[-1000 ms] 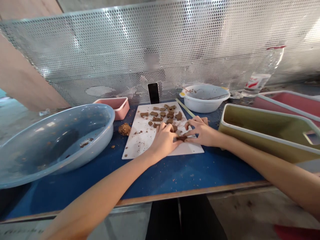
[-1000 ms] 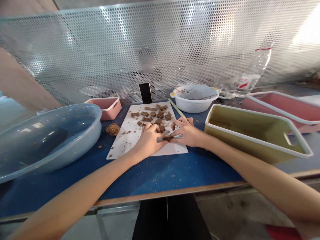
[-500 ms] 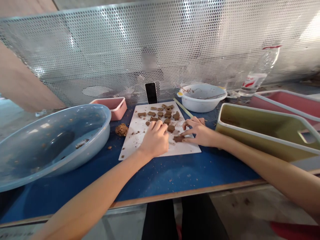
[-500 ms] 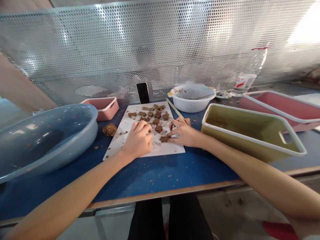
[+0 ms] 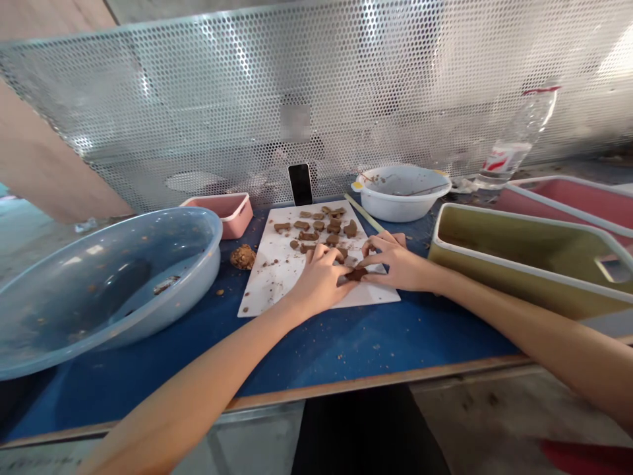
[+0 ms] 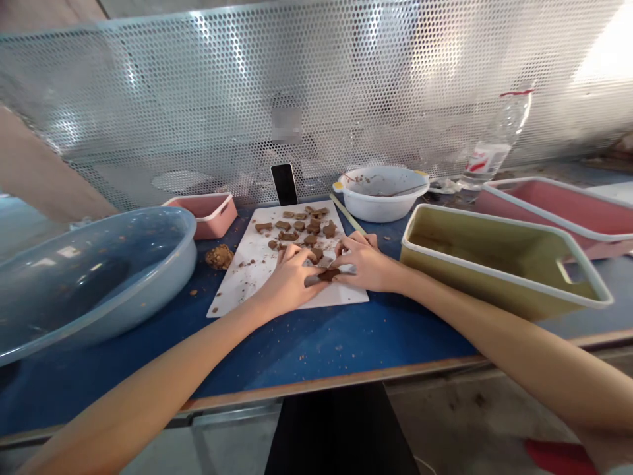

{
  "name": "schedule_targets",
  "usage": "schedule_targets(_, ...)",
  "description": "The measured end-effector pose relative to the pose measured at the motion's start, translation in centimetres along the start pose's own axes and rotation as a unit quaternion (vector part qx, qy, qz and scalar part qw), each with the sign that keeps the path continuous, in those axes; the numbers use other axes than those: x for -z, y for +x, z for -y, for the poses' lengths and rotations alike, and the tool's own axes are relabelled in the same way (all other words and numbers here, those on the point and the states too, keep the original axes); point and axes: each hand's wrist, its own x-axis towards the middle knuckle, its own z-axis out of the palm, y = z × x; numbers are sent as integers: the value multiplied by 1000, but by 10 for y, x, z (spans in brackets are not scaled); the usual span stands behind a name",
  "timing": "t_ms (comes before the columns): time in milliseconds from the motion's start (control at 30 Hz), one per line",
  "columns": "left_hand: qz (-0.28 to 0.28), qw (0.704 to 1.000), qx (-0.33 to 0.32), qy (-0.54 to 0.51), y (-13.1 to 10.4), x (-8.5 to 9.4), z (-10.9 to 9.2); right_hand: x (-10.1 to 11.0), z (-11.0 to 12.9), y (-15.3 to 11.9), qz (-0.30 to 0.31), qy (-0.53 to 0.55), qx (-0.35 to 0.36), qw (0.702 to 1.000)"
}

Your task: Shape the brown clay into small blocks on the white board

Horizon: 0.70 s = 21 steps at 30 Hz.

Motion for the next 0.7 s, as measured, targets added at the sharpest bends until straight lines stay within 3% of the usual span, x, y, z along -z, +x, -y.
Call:
schedule_targets(167, -18, 997, -40, 70, -9, 15, 1, 9, 4, 1, 40, 3, -8, 999)
schedule_targets(267, 14, 987, -97, 125, -11, 25, 4, 12, 7, 1, 48, 2, -11, 999)
schedule_targets(367, 12, 975, -142, 172, -10, 33, 8, 12, 7, 1, 49, 7, -10, 999)
schedule_targets(533, -60, 968, -99, 221, -8, 33, 7, 10, 5, 1, 45, -1, -2, 999)
schedule_targets(700, -79, 973, -40, 212, -8, 29, 3, 9, 4, 0, 45, -3, -6, 999)
